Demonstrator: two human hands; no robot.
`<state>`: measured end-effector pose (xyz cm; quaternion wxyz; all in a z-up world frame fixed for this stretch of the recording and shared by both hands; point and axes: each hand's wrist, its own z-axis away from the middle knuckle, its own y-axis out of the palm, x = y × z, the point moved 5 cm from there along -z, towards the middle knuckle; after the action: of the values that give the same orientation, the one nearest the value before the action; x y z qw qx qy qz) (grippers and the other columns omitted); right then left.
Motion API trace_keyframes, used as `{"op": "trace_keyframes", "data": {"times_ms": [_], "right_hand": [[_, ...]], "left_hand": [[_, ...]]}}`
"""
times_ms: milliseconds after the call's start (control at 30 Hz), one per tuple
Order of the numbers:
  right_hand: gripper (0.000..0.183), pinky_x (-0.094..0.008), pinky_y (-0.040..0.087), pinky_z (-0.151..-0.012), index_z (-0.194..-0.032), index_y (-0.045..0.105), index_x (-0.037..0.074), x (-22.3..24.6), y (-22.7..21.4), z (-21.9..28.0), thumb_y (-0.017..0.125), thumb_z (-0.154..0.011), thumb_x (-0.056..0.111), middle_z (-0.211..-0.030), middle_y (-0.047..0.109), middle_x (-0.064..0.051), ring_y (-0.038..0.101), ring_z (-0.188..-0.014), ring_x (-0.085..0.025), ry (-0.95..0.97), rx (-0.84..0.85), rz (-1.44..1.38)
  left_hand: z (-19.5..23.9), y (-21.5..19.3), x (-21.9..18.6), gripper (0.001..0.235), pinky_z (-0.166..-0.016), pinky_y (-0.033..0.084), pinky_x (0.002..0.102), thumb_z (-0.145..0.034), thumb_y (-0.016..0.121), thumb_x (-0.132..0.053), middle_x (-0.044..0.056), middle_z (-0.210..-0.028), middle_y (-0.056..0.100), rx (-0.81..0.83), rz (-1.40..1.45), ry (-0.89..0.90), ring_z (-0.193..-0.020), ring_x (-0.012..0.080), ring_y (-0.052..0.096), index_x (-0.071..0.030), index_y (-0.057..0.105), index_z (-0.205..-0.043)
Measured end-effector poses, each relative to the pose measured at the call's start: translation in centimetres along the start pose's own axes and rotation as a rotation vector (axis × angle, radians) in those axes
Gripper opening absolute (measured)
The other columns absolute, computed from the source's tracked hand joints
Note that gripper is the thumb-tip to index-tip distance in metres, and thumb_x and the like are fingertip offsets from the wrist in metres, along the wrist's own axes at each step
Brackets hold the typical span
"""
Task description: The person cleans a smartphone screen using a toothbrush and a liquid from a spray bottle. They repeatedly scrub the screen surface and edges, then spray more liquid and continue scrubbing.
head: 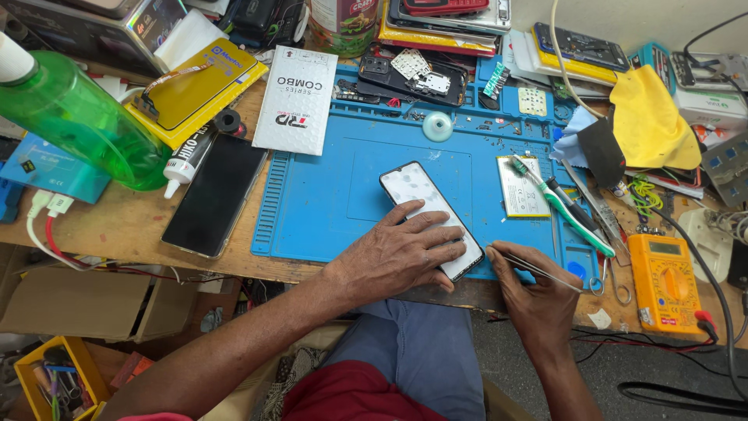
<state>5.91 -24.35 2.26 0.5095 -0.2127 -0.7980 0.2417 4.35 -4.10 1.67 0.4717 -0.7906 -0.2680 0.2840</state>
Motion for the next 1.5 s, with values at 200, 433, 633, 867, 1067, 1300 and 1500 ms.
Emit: {"op": "trace_keyframes", "data": {"times_ms": [200, 433, 633, 867, 1067, 1300, 1500], "right_hand": [[0.017, -0.028, 0.059, -0.068, -0.108, 0.076, 0.002, -0.5, -0.2, 0.4, 0.078, -0.092, 0.007, -0.095, 0.078, -0.012, 0.073, -0.082, -0.015, 0.103, -0.046, -0.071], [0.018, -0.030, 0.064, -0.078, -0.110, 0.076, 0.001, 0.0, 0.0, 0.1, 0.077, -0.093, 0.006, -0.100, 0.078, -0.013, 0.076, -0.092, -0.018, -0.025, -0.015, 0.005], [0.016, -0.031, 0.066, -0.076, -0.108, 0.076, 0.003, 0.3, 0.0, -0.2, 0.076, -0.093, 0.007, -0.099, 0.078, -0.013, 0.077, -0.092, -0.019, 0.004, -0.015, 0.044], [0.016, -0.028, 0.064, -0.076, -0.107, 0.077, 0.001, 1.0, -0.1, -0.3, 0.077, -0.092, 0.006, -0.099, 0.078, -0.011, 0.075, -0.092, -0.016, 0.012, -0.005, 0.016], [0.016, -0.030, 0.059, -0.078, -0.107, 0.078, 0.000, 1.1, 0.4, -1.1, 0.078, -0.091, 0.005, -0.097, 0.079, -0.011, 0.075, -0.088, -0.015, 0.004, 0.018, 0.012], [0.017, -0.028, 0.060, -0.079, -0.107, 0.078, 0.001, 1.6, 0.4, -1.8, 0.079, -0.092, 0.008, -0.096, 0.079, -0.010, 0.075, -0.087, -0.014, 0.015, 0.011, 0.038], [0.019, -0.030, 0.059, -0.077, -0.107, 0.078, 0.001, 0.8, 1.4, -2.6, 0.080, -0.090, 0.010, -0.097, 0.079, -0.011, 0.077, -0.089, -0.014, -0.082, 0.024, 0.088]], "left_hand": [[0.1, -0.3, 0.0, 0.057, -0.121, 0.032, 0.050, -0.093, 0.055, -0.057, 0.004, -0.135, 0.062, 0.002, 0.031, 0.002, -0.138, 0.0248, 0.050, -0.015, 0.066, -0.129], [-0.2, 0.5, 0.2, 0.055, -0.121, 0.032, 0.051, -0.093, 0.054, -0.057, 0.004, -0.134, 0.062, -0.020, 0.067, 0.007, -0.137, 0.0249, 0.050, -0.016, 0.067, -0.126], [-0.2, 0.8, 0.4, 0.054, -0.121, 0.032, 0.050, -0.093, 0.054, -0.058, 0.004, -0.134, 0.062, -0.027, 0.072, 0.015, -0.137, 0.0253, 0.050, -0.016, 0.067, -0.126], [0.0, 0.2, 0.4, 0.054, -0.121, 0.033, 0.048, -0.093, 0.056, -0.056, 0.005, -0.135, 0.062, -0.030, 0.095, 0.030, -0.138, 0.0255, 0.050, -0.014, 0.067, -0.126], [-0.2, -0.2, 0.1, 0.053, -0.120, 0.034, 0.049, -0.092, 0.059, -0.054, 0.004, -0.133, 0.062, -0.040, 0.112, 0.020, -0.137, 0.0257, 0.051, -0.014, 0.068, -0.126], [0.1, -0.5, 0.3, 0.051, -0.120, 0.036, 0.047, -0.093, 0.061, -0.050, 0.005, -0.135, 0.063, -0.036, 0.149, 0.042, -0.138, 0.0263, 0.052, -0.012, 0.067, -0.127], [-0.1, -0.8, 0.0, 0.054, -0.119, 0.035, 0.048, -0.091, 0.060, -0.051, 0.006, -0.135, 0.063, -0.059, 0.110, 0.033, -0.137, 0.0259, 0.051, -0.012, 0.066, -0.128]]}}
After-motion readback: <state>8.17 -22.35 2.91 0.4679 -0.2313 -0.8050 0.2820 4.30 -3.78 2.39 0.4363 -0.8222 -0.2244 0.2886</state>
